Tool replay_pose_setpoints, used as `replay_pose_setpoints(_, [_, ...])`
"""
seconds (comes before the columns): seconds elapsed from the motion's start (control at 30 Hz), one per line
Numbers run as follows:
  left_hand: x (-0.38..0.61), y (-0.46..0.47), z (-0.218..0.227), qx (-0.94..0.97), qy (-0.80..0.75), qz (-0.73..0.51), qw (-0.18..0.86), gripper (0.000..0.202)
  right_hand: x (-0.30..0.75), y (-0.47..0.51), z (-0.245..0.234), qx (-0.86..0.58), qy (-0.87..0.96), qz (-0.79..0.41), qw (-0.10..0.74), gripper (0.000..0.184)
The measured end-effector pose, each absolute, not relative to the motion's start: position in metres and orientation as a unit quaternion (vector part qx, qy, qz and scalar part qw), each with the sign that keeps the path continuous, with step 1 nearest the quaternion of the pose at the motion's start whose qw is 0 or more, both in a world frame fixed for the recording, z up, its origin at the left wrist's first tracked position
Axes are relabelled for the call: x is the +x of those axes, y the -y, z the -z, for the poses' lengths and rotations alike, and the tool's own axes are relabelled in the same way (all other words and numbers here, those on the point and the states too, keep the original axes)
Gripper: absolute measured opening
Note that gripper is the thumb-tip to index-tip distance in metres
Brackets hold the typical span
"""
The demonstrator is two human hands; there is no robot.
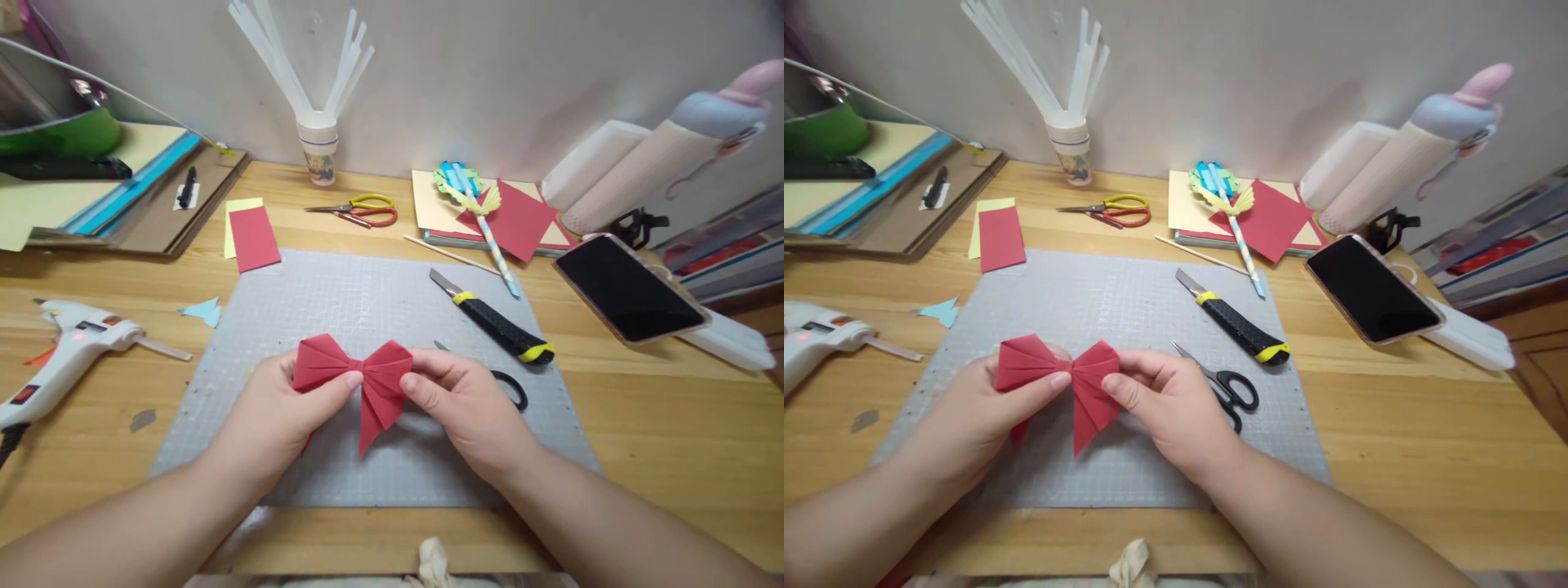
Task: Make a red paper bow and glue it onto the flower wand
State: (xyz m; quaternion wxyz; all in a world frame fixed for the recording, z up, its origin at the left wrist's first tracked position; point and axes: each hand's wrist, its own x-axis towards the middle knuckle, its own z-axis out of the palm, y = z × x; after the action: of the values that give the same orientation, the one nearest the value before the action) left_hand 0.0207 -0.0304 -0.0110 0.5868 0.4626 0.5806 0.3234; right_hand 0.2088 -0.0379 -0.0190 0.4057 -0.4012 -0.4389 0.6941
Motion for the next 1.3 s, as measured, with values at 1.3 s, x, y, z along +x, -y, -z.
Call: replay_pose_setpoints(1.3, [0.025, 0.033, 0.014, 0.430, -0.543, -0.318, 0.648, 0.019, 0.210, 0.038, 0.020, -0.443, 0.513, -0.649, 0.346, 0.025])
